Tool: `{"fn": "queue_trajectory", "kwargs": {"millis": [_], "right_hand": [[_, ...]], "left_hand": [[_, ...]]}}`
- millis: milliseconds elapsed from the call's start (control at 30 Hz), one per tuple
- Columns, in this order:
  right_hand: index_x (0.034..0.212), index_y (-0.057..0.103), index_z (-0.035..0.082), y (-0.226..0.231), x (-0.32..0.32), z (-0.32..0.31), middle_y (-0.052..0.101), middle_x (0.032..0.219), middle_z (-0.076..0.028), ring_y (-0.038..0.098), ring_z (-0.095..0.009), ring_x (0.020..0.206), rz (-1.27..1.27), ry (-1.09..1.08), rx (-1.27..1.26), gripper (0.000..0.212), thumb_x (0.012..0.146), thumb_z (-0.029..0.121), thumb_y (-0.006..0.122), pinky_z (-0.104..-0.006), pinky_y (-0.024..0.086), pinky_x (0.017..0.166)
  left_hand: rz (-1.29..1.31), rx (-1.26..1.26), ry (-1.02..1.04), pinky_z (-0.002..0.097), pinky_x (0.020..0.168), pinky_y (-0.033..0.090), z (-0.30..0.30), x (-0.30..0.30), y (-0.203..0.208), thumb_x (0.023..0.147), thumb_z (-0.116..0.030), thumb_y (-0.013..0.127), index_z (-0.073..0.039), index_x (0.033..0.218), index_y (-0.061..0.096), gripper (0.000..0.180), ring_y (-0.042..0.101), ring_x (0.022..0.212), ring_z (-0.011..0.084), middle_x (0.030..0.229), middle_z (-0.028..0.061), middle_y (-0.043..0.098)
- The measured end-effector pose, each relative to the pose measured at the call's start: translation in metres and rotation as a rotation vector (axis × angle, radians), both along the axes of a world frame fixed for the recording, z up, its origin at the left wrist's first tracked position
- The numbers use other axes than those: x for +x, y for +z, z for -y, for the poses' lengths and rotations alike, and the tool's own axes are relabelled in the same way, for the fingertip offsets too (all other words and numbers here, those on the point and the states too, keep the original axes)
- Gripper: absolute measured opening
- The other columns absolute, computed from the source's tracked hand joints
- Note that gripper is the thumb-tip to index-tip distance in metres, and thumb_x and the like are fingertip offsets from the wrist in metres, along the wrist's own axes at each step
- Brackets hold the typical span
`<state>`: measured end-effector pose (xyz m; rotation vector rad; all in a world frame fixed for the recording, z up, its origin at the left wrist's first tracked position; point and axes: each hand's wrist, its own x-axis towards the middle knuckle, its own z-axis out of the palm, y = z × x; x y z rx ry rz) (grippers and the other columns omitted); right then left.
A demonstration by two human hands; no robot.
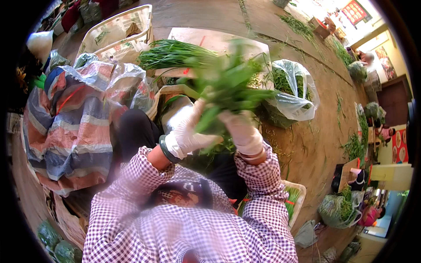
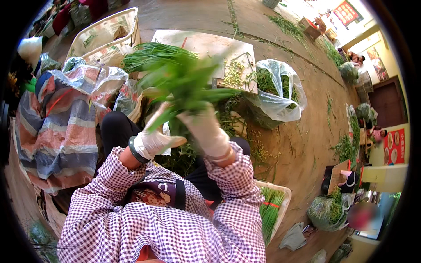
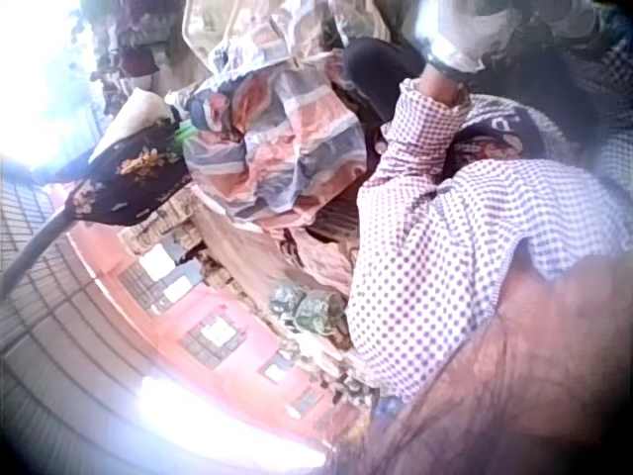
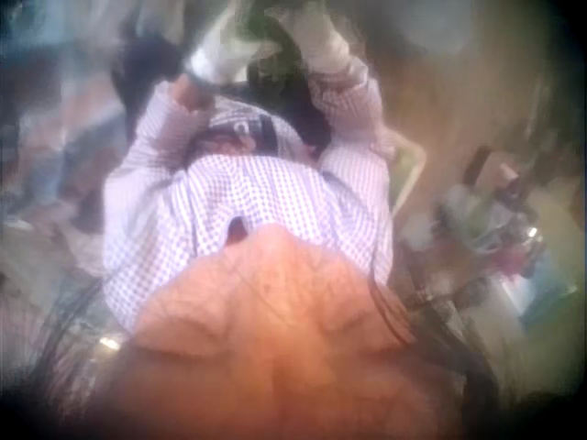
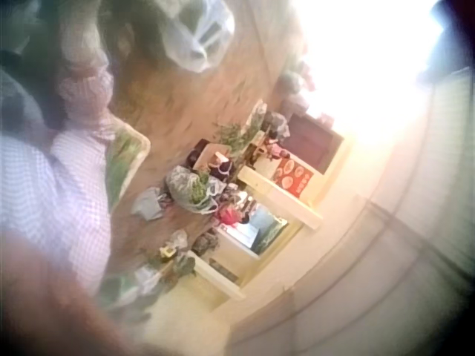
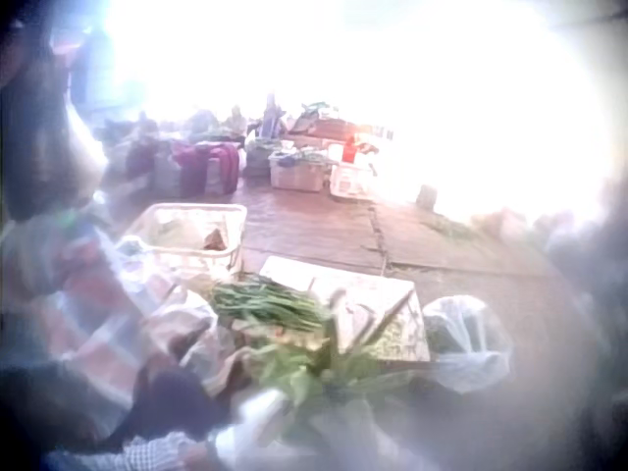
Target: The person sorts and bundles green stalks, removing unwanted pieces by hand and with a knife, before tying them into bundles.
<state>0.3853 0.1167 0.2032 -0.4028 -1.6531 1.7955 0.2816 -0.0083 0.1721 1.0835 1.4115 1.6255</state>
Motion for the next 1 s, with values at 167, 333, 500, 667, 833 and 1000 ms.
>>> {"fn": "queue_trajectory", "kwargs": {"millis": [167,333,500,667,833,1000], "right_hand": [[0.118,0.055,0.006,-0.01,-0.076,0.006,0.061,0.101,-0.008,0.062,-0.02,0.086,0.032,0.153,0.343,0.033,0.089,0.021,0.061,-0.0323,0.052,0.067],[0.112,0.06,0.005,-0.003,-0.133,0.021,0.057,0.121,-0.017,0.053,-0.036,0.114,0.48,0.222,0.975,0.06,0.06,0.027,0.079,-0.0398,0.047,0.093],[0.117,0.061,0.005,-0.004,-0.094,0.012,0.057,0.122,-0.017,0.056,-0.03,0.112,-0.006,0.351,0.815,0.056,0.07,0.027,0.081,-0.0382,0.047,0.093],[0.095,0.071,0.003,-0.035,-0.014,-0.033,0.067,0.08,-0.005,0.061,-0.012,0.075,0.19,0.287,0.312,0.016,0.087,0.016,0.067,-0.0258,0.051,0.071],[0.091,0.071,0.0,-0.093,0.02,-0.016,0.065,0.081,-0.004,0.059,-0.01,0.077,0.261,0.315,-0.003,0.017,0.088,0.016,0.068,-0.0255,0.048,0.07],[0.099,0.069,0.006,-0.116,0.001,0.014,0.066,0.093,-0.01,0.06,-0.026,0.088,0.198,0.222,0.59,0.021,0.081,0.015,0.073,-0.0356,0.048,0.08]], "left_hand": [[-0.025,-0.067,0.261,0.0334,0.088,0.05,0.014,-0.037,-0.055,0.081,-0.018,0.073,-0.002,0.114,0.062,0.039,0.06,0.1,0.0171,0.111,0.008,0.064],[0.201,0.048,0.289,0.0325,0.085,0.052,0.027,-0.062,-0.032,0.07,-0.001,0.081,-0.002,0.119,0.063,0.052,0.063,0.097,0.0175,0.112,0.0068,0.066],[0.541,0.212,0.415,0.0354,0.087,0.054,0.067,-0.086,-0.044,0.079,0.003,0.068,-0.003,0.125,0.055,0.049,0.063,0.095,0.0208,0.108,0.0081,0.064],[0.812,0.262,0.469,0.0411,0.091,0.053,0.136,-0.129,-0.056,0.086,-0.004,0.062,-0.006,0.12,0.058,0.034,0.064,0.099,0.0258,0.107,0.0107,0.065],[0.929,0.363,0.568,0.045,0.092,0.053,0.181,-0.152,-0.076,0.095,-0.019,0.06,-0.005,0.113,0.061,0.024,0.064,0.1,0.0286,0.108,0.014,0.066],[1.034,0.307,0.641,0.0465,0.09,0.054,0.194,-0.166,-0.09,0.092,-0.025,0.062,-0.002,0.107,0.065,0.028,0.067,0.095,0.0305,0.106,0.0148,0.069]]}}
